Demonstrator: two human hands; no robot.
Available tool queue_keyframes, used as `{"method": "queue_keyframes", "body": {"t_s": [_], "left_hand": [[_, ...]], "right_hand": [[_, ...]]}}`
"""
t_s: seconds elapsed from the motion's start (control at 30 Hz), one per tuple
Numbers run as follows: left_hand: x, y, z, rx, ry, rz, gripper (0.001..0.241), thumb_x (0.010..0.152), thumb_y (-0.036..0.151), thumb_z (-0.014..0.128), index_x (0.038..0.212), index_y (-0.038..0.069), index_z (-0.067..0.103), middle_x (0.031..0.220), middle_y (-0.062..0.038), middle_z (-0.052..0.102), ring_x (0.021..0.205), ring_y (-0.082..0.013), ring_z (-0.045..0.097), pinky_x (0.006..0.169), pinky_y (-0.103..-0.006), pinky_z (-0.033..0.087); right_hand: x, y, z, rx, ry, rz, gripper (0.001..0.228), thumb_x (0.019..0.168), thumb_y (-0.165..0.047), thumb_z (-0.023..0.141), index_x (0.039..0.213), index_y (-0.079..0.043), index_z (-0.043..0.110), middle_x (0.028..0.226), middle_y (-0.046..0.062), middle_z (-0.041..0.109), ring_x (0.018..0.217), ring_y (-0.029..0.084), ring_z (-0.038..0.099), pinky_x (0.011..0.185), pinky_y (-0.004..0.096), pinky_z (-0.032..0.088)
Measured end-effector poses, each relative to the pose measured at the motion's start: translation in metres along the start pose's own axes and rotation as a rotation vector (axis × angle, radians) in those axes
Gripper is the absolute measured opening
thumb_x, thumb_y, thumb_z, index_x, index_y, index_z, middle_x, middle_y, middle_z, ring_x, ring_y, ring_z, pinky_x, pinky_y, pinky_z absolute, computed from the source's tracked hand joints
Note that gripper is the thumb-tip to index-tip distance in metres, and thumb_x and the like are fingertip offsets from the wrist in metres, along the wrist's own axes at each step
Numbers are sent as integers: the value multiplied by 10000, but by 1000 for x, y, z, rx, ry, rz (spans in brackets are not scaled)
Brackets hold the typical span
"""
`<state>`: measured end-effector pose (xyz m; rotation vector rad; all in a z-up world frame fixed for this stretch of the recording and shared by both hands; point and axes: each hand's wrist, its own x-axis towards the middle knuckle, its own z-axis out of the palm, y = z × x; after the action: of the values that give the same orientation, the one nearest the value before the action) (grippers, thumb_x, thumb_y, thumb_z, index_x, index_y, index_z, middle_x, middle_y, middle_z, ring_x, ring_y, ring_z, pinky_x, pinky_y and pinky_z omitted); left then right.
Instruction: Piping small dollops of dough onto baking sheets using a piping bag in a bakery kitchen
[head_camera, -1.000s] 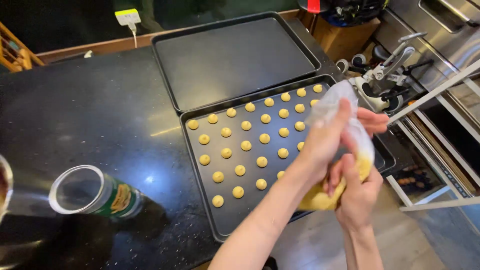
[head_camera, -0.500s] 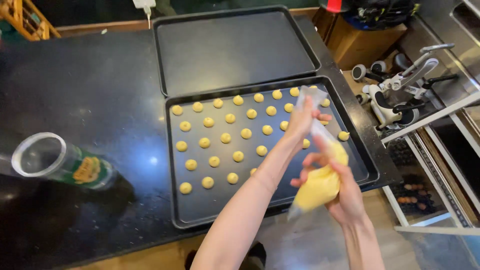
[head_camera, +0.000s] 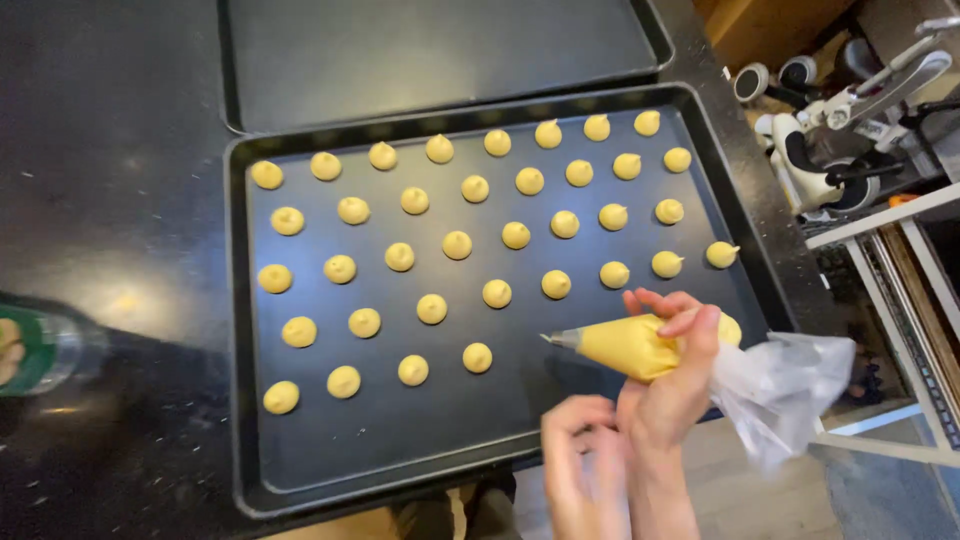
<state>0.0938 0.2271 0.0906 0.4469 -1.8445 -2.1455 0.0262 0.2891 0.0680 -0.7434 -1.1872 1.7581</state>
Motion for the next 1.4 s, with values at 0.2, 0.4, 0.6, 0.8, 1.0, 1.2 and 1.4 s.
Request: {"method": "queue_keyframes", "body": {"t_s": [0.2,0.4,0.6,0.8,1.0,1.2,1.4], "left_hand": [[52,-74,-7,-938,-640,-1219,679,985,472,396,1458,-4,494,1437,-180,593,1334,-233,558,1117,-334,440],[54,-95,-3,-999,-561,-1231,491,1038,256,432,1413,-52,509,1424,-200,591,1301,-210,560,1149,-333,434],[54,-97,-4,-1035,-641,-1187,498,1046,273,434,1435,-34,479,1420,-181,576,1318,-208,540,1162,-328,418],[52,-102,-8,-1075,-748,-1165,502,1055,281,443,1456,-20,464,1486,-170,538,1370,-212,517,1186,-331,404],[54,-96,-8,-1047,-771,-1139,525,1058,299,423,1465,-31,445,1486,-185,529,1373,-216,511,1187,-325,398],[55,-94,-6,-1097,-726,-1052,527,1048,311,462,1468,-8,439,1505,-162,508,1398,-213,474,1215,-343,347],[63,-78,-10,-974,-808,-961,544,1028,302,522,1490,40,405,1508,-116,502,1407,-170,461,1154,-305,393]], "right_hand": [[-18,24,22,-79,139,-116,403,988,-415,511,680,-157,477,720,8,482,774,245,667,850,391,568],[-16,41,16,-193,108,-229,435,1018,-412,478,663,-165,433,633,-7,408,652,196,589,738,342,554],[-18,40,23,-192,152,-213,472,1016,-409,456,622,-159,384,575,-12,359,582,153,515,667,350,522],[-17,37,24,-161,228,-233,492,1000,-466,477,635,-161,351,557,-3,311,544,161,484,639,349,504],[-17,35,28,-121,261,-222,496,978,-463,508,614,-163,355,527,-9,301,508,159,469,623,330,496],[-11,31,28,-45,188,-94,452,980,-459,487,643,-169,408,559,-14,341,545,149,485,679,335,501],[2,17,32,22,288,94,397,926,-472,554,705,-165,433,589,-11,353,608,165,478,758,362,529]]}}
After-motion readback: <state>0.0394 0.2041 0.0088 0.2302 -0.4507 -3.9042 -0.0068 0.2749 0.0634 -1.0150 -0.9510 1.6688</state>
